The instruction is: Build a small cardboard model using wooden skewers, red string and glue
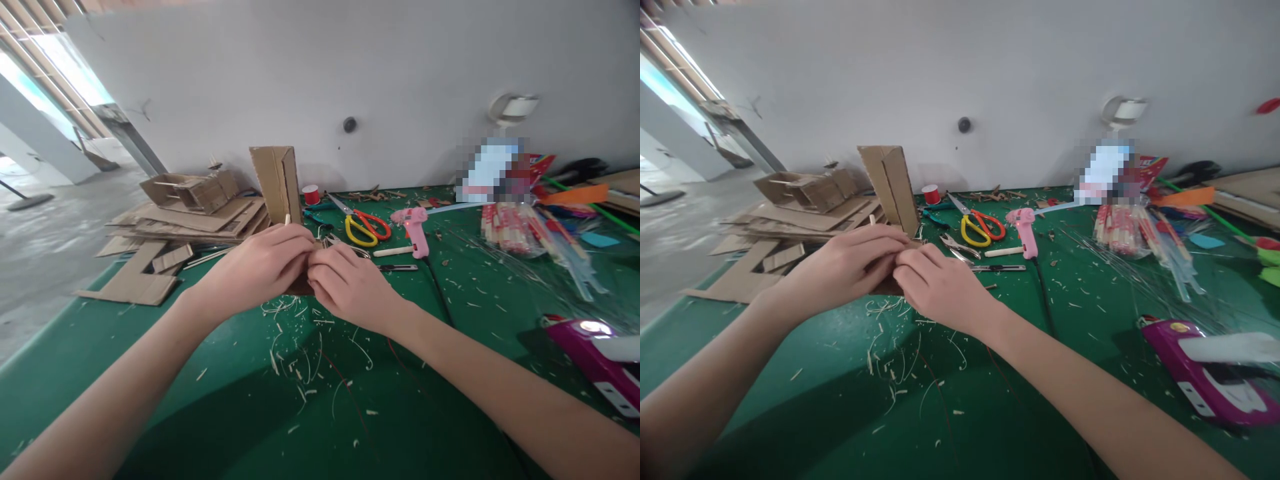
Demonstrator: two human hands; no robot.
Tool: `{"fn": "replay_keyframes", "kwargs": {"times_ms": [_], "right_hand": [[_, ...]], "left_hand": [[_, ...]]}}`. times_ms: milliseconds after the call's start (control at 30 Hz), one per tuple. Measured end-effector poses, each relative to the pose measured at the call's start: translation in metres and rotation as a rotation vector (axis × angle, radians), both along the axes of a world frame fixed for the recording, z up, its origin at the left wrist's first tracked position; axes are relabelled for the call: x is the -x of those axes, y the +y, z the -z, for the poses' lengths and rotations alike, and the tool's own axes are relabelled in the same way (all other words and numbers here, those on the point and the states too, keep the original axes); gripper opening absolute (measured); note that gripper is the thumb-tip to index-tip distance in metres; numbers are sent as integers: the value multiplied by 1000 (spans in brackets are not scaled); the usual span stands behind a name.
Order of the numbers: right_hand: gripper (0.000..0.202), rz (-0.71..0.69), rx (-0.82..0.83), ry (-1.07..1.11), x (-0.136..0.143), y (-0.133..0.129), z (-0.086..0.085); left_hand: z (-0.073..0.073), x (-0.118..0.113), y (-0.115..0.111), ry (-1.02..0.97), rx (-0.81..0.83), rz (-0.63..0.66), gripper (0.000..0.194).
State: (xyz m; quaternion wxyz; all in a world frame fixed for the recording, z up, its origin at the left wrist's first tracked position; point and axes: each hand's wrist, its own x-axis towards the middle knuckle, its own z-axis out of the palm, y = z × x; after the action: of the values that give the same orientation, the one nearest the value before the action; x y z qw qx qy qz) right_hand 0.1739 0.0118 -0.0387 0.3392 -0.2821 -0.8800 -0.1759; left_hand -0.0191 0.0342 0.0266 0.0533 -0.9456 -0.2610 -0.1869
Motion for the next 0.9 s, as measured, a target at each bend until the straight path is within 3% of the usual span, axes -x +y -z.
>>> {"fn": "replay_keyframes", "kwargs": {"times_ms": [367,667,900], "right_hand": [[10,-115,143,242,2,-5,1],[11,-126,504,603,18,-14,-1],[9,-118,625,694,21,-16,-6]], "left_hand": [[-14,-3,-14,167,-36,-59,28],[-16,-4,-21,209,-21,-115,32],[-22,-9,-27,223,34,-147,25]]}}
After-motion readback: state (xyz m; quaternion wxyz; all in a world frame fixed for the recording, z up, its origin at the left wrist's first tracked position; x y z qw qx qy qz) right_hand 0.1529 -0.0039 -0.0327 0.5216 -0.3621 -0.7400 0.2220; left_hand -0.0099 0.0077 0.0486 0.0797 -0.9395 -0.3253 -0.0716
